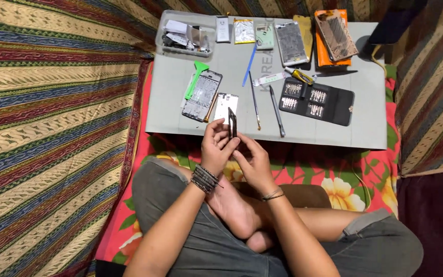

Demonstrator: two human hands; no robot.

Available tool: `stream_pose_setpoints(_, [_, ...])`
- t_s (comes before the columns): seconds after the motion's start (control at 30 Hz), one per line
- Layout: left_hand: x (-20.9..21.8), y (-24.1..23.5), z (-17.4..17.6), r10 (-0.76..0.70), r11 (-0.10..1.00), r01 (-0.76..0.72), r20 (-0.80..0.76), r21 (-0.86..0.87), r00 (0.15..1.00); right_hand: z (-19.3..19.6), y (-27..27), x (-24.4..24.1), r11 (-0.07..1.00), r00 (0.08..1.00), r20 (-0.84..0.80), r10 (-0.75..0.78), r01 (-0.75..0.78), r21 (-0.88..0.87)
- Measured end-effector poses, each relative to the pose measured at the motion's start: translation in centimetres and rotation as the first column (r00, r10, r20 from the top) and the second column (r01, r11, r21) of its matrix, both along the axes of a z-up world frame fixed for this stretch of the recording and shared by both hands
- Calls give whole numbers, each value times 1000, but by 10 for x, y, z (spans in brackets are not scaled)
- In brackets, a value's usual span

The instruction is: The person cleans the edges of a smartphone frame and screen using a small brush, then aligns and presses the screen into the frame to assemble the device. The person handles the frame and screen separately before joining them.

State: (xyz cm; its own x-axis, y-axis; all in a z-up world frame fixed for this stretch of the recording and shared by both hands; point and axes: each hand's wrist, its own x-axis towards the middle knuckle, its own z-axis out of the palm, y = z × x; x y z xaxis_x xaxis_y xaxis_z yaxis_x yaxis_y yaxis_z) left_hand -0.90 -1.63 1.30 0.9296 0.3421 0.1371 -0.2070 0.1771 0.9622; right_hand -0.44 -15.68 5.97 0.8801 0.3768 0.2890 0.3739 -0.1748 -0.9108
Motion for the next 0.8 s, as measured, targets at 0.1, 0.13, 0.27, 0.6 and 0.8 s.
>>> stream_pose_setpoints(0.1, [-3, -4, 2, -16, 996, 19, -35, 84, 999, -23, -10, 2, 1000, 999, -43, -27, 27, -10])
stream_pose_setpoints(0.13, [-3, -4, 4, -18, 996, 21, -37, 89, 999, -31, -10, 3, 1000, 999, -44, -28, 28, -6])
stream_pose_setpoints(0.27, [-7, 3, 18, 16, 981, -11, -24, 191, 1000, -45, -12, 10, 948, 899, -437, 19, 122, 293])
stream_pose_setpoints(0.6, [0, 45, 16, 491, 671, -478, 143, 567, 859, -23, -26, 24, 747, 776, -611, 153, 314, 586])
stream_pose_setpoints(0.8, [-4, 35, 34, 454, 554, -358, 88, 751, 887, -36, -31, 28, 727, 763, -625, 164, 334, 599])
